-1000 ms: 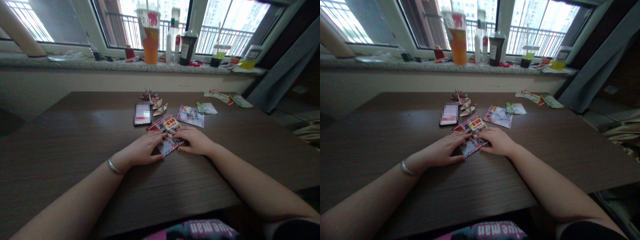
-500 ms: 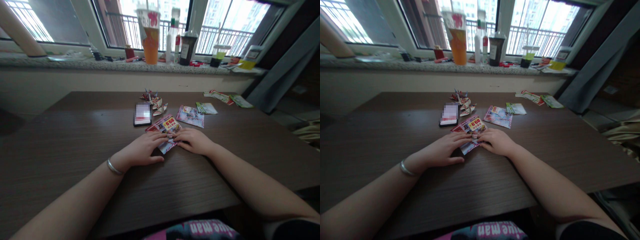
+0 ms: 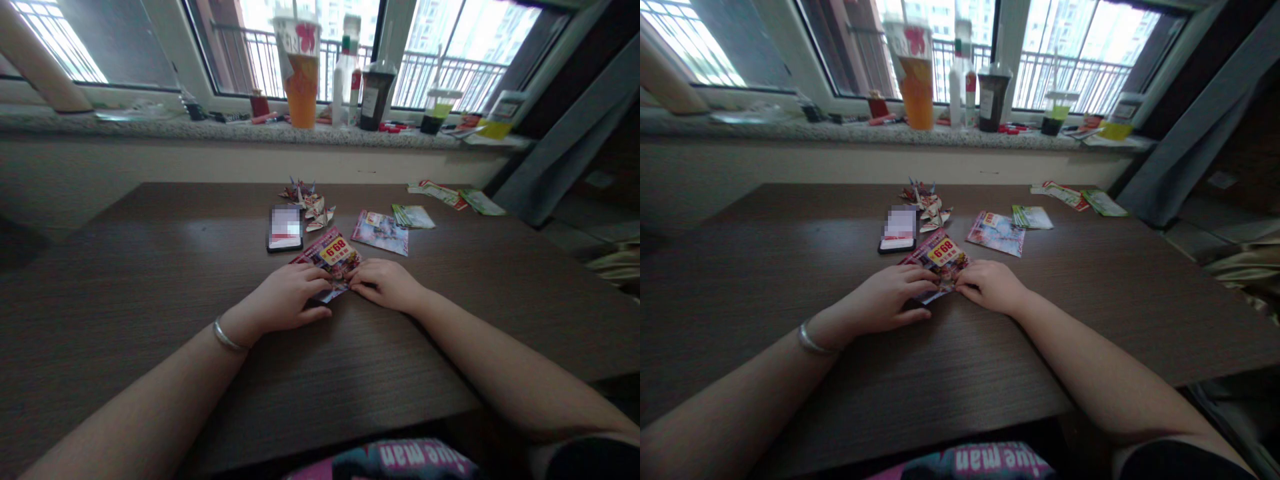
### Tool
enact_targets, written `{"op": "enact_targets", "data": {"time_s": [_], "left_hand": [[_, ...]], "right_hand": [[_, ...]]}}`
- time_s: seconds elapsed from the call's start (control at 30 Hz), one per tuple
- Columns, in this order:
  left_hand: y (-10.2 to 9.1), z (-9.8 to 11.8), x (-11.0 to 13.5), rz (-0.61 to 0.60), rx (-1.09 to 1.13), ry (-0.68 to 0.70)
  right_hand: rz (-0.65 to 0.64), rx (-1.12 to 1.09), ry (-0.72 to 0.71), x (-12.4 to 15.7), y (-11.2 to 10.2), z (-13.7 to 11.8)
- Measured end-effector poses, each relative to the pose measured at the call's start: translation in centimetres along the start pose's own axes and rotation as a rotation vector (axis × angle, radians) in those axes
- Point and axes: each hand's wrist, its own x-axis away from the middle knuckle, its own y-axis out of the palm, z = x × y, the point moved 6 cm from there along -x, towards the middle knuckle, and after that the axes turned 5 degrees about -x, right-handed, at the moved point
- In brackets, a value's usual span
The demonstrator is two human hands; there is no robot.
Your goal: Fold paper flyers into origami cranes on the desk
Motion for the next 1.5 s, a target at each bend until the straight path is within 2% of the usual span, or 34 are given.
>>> {"op": "enact_targets", "data": {"time_s": [0.17, 0.53, 0.73, 1.0, 1.3, 1.5], "left_hand": [[-0.3, 0.2, 0.0, 0.023, 0.014, 0.008], [-0.1, -0.2, -0.3, 0.107, 0.194, -0.035], [0.2, -1.0, -0.5, 0.08, 0.229, -0.12], [0.7, -2.6, -0.2, 0.083, 0.17, -0.25], [1.2, -3.6, 0.0, 0.134, 0.133, -0.319], [1.5, -4.4, 0.2, 0.187, 0.167, -0.382]], "right_hand": [[-0.014, -0.049, -0.038, 0.0, 0.2, -0.1], [-0.015, -0.085, -0.115, 0.0, 0.4, -0.4], [-0.044, -0.088, -0.057, -0.1, 0.5, -0.8], [-0.011, -0.077, 0.127, 0.1, 0.5, 0.2], [0.063, -0.058, 0.056, 0.0, 0.3, 0.0], [0.061, 0.024, 0.077, -0.1, 0.5, -0.1]]}}
